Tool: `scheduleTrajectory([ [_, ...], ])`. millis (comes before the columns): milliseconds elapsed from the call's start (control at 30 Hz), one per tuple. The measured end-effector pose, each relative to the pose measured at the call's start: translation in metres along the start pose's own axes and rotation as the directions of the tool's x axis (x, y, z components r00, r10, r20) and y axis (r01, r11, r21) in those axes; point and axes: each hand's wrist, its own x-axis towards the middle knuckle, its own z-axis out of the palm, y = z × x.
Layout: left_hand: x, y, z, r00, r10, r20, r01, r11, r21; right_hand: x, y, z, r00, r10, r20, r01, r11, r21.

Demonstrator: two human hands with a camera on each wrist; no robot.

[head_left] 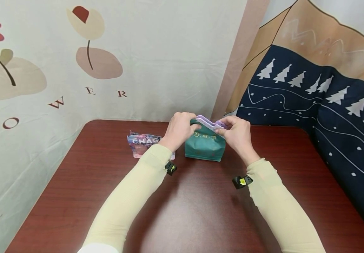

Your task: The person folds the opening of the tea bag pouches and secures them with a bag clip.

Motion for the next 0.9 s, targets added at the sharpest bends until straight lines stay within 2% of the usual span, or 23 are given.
scheduleTrajectory([
  [400, 0.0004, -0.0013, 0.0033, 0.999, 0.033, -0.006, -0.033, 0.999, 0.011, 0.0007, 0.002, -0.0003, 1.0, 0.001, 0.009, -0.001, 1.0, 0.003],
  [900, -0.0088, 0.0013, -0.0034, 0.998, -0.007, 0.06, 0.011, 0.998, -0.067, -0.0018, 0.001, -0.0027, 0.999, 0.001, 0.039, -0.001, 1.0, 0.012],
])
